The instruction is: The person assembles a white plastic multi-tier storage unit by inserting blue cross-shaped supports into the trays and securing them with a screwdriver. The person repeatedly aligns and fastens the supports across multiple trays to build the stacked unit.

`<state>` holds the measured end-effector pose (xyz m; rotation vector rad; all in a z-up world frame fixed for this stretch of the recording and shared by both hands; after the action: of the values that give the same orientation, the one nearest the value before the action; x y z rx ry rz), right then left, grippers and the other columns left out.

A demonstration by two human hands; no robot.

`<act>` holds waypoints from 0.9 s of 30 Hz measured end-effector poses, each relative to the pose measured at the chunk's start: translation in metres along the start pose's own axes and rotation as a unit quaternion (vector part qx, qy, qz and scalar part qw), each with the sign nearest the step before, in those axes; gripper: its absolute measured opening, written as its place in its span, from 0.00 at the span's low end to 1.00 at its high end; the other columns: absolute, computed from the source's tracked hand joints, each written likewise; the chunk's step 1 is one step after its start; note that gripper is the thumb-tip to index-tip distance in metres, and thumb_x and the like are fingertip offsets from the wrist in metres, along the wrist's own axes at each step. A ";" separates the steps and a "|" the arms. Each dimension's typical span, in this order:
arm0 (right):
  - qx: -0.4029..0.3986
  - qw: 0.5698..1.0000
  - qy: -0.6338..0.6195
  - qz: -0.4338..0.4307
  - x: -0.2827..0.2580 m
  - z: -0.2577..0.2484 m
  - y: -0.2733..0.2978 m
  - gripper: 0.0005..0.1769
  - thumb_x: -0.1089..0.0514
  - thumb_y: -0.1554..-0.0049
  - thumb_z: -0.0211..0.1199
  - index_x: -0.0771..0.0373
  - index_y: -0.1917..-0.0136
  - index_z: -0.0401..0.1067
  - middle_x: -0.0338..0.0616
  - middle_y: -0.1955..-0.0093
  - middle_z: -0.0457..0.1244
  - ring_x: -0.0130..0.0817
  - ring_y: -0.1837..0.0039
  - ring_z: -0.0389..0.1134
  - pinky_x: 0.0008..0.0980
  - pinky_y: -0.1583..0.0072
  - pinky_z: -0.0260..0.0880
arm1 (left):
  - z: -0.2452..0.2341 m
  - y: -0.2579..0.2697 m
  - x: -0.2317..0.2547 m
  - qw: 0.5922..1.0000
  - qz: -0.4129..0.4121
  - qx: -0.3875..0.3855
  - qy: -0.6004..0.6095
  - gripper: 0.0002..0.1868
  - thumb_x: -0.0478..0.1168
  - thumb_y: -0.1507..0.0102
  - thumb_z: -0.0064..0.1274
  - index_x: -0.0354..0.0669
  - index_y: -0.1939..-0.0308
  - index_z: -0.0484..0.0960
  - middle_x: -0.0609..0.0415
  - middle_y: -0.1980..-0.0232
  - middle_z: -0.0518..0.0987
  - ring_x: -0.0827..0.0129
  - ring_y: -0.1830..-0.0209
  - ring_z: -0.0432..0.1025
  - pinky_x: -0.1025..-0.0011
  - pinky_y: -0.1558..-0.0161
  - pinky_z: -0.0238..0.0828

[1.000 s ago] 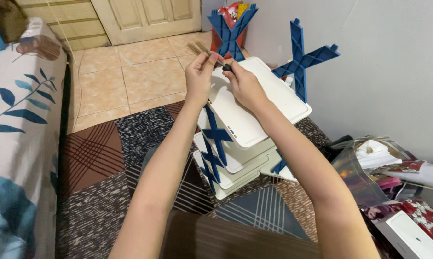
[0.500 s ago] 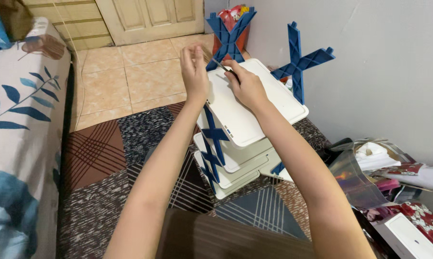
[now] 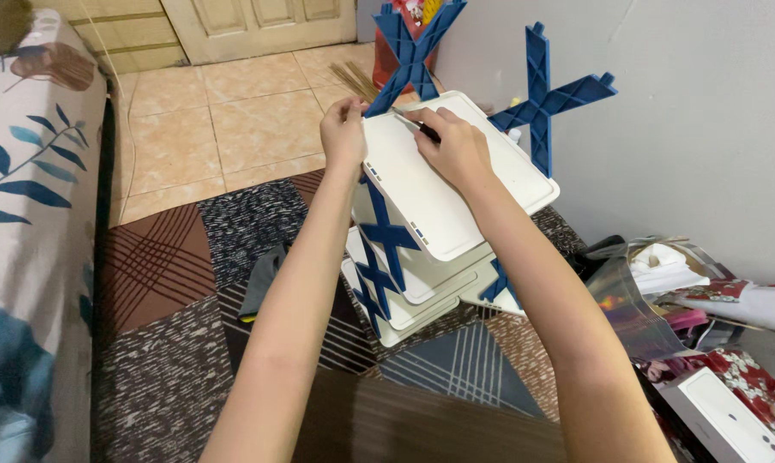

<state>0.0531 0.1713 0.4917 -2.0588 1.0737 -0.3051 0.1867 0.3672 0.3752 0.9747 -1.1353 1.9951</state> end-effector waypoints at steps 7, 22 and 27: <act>-0.011 1.000 0.002 -0.022 -0.007 -0.001 0.000 0.12 0.54 0.42 0.65 0.46 0.44 0.80 0.42 0.56 0.72 0.43 0.57 0.73 0.41 0.55 0.73 | 0.005 0.006 -0.038 0.984 -0.111 0.009 0.140 0.12 0.35 0.33 0.55 0.29 0.50 0.81 0.46 0.55 0.82 0.68 0.58 0.77 0.74 0.57 0.74; -0.036 0.999 -0.029 -0.011 -0.026 0.021 -0.009 0.12 0.54 0.41 0.62 0.51 0.45 0.81 0.49 0.56 0.72 0.49 0.57 0.74 0.45 0.52 0.74 | -0.007 0.014 -0.015 0.988 -0.096 -0.009 0.117 0.11 0.36 0.33 0.53 0.31 0.52 0.83 0.49 0.57 0.84 0.72 0.61 0.77 0.76 0.59 0.75; -0.053 0.998 0.023 -0.013 -0.032 0.025 -0.020 0.11 0.52 0.43 0.64 0.51 0.48 0.82 0.51 0.60 0.71 0.51 0.59 0.73 0.47 0.54 0.73 | -0.011 0.019 -0.004 0.986 -0.113 -0.021 0.124 0.12 0.39 0.30 0.52 0.31 0.56 0.84 0.52 0.60 0.83 0.74 0.64 0.75 0.75 0.61 0.73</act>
<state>0.0581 0.2161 0.4936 -2.1713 1.1118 -0.3165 0.1705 0.3680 0.3601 0.7710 -0.8864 1.8410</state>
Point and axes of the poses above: each hand's wrist, its own y-axis away from the middle knuckle, its own z-axis out of the palm, x = y × z, the point moved 10 cm from there along -y, towards the middle knuckle
